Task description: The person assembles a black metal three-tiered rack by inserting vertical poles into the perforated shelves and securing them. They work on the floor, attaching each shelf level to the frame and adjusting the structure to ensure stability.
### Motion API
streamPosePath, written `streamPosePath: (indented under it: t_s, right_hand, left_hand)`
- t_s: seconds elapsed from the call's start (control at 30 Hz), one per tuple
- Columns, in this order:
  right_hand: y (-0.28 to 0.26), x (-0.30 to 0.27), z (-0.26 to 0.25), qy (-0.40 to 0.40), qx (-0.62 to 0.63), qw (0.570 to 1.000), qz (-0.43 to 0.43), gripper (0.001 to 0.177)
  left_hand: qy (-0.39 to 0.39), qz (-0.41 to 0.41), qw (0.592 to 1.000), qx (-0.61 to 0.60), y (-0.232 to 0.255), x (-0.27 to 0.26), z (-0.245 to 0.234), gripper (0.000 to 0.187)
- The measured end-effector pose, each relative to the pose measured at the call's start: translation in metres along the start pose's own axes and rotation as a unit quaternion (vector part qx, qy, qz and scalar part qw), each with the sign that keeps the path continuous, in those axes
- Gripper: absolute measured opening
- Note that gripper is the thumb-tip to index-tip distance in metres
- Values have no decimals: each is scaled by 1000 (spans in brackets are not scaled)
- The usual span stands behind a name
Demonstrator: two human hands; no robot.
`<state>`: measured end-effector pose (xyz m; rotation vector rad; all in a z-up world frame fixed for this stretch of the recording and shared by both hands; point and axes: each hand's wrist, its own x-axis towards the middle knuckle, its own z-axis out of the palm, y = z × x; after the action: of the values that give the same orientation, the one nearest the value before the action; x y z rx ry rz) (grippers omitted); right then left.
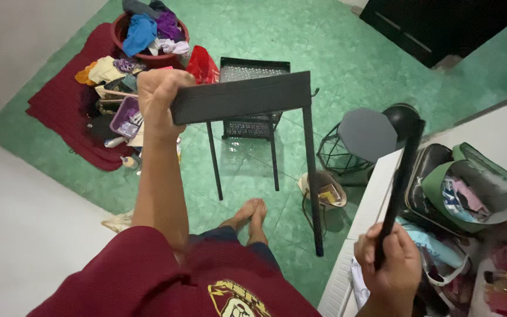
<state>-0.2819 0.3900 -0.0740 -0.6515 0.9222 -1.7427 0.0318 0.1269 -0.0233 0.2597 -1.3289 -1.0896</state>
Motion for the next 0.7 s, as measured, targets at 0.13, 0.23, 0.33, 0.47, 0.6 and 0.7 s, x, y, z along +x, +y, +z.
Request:
streamPosePath:
  t_s: [0.13, 0.23, 0.33, 0.47, 0.6, 0.7]
  right_hand:
    - [14, 18, 26, 34, -128, 990, 44, 13]
    - [28, 27, 45, 18, -120, 991, 53, 14]
    - [40, 30, 64, -34, -61, 997, 25, 16]
    - [49, 36, 85, -61, -107, 992, -16, 18]
    - [43, 47, 99, -90, -115, 989, 2, 18]
    - [40, 56, 110, -174, -132, 975, -28, 21]
  left_hand:
    - [-11, -9, 999, -36, 14, 4, -3, 45]
    - [-27, -6, 999, -41, 18, 7, -3, 48]
    - [-47, -1, 998, -36, 21, 11, -5, 50]
    - [-67, 9, 996, -54, 25, 11, -13, 50]
    - [-62, 5, 994, -95, 16, 9, -21, 49]
    - [-63, 20, 988, -141, 1, 9, -27, 49]
